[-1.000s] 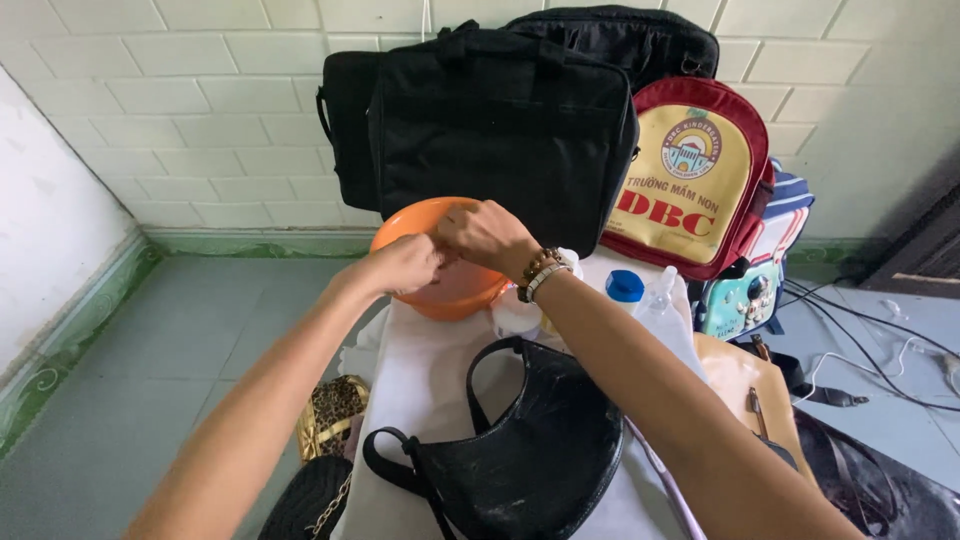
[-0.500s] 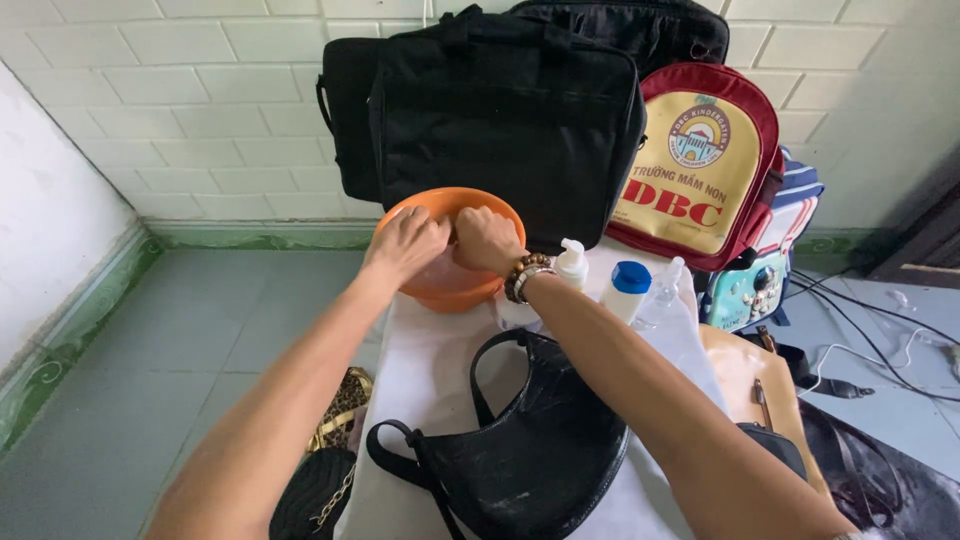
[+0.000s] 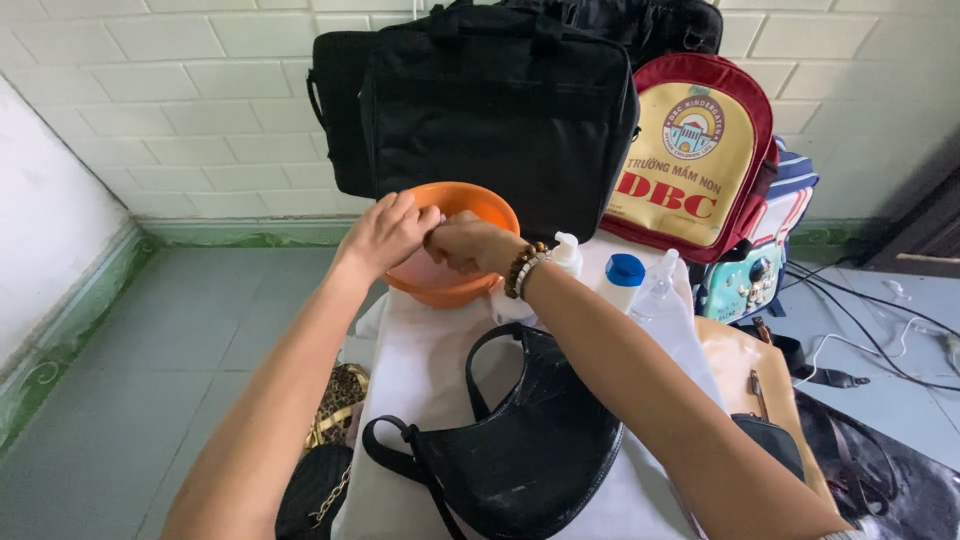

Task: Cleaning and buffing a black leather handbag using a toothbrush, cleaning solutions, and a cloth to restore the surface.

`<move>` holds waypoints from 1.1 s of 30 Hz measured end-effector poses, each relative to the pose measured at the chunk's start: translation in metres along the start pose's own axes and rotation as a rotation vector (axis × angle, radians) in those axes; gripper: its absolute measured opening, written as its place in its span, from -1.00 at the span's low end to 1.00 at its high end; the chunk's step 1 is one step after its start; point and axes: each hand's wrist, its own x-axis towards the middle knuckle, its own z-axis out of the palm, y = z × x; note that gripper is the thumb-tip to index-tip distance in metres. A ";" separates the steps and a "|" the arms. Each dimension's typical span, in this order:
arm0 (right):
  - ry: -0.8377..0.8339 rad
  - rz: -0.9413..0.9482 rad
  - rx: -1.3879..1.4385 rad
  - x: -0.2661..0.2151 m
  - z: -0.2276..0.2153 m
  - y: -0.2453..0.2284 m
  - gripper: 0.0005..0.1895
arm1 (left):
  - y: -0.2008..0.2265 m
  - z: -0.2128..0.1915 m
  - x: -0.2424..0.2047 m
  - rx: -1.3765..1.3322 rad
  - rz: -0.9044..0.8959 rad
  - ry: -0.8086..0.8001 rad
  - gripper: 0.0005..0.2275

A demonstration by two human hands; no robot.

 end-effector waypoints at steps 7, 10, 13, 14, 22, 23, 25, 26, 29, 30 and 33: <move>0.351 -0.535 -0.338 0.007 -0.008 -0.015 -0.75 | -0.038 -0.042 0.034 -0.259 -0.466 -0.309 -0.80; 0.597 -0.656 -0.139 -0.009 -0.003 -0.029 -0.87 | -0.039 -0.067 0.053 -0.706 -1.030 -0.398 -0.80; 0.676 -0.875 -0.390 0.065 0.006 0.036 -0.93 | -0.015 -0.036 0.027 -0.870 -1.074 -0.944 -0.67; 0.592 -0.626 -0.532 0.103 0.005 0.069 -0.90 | -0.009 -0.037 0.023 -0.808 -1.116 -0.962 -0.74; 0.774 -0.744 -0.053 -0.008 -0.020 -0.017 -0.72 | -0.035 -0.118 0.092 -0.780 -1.242 -0.082 -0.76; 0.783 -0.805 -0.190 0.007 -0.019 -0.008 -0.78 | -0.026 -0.108 0.083 -0.773 -1.217 -0.454 -0.75; 0.781 -0.856 -0.330 0.011 -0.016 0.009 -0.71 | -0.015 -0.114 0.077 -0.753 -1.169 -0.834 -0.74; 0.462 -0.565 -0.454 0.000 -0.014 0.017 -0.86 | -0.013 -0.129 0.081 -0.768 -1.145 -1.021 -0.71; 0.226 -0.328 -0.534 0.027 -0.029 0.037 -0.76 | -0.011 -0.134 0.076 -0.812 -1.134 -1.172 -0.60; 0.293 -0.368 -0.508 0.044 -0.035 0.047 -0.88 | -0.008 -0.134 0.068 -0.852 -1.161 -1.160 -0.52; 0.138 -0.286 0.160 -0.071 -0.026 0.002 -0.77 | -0.002 -0.149 0.072 -0.863 -1.083 -1.118 -0.53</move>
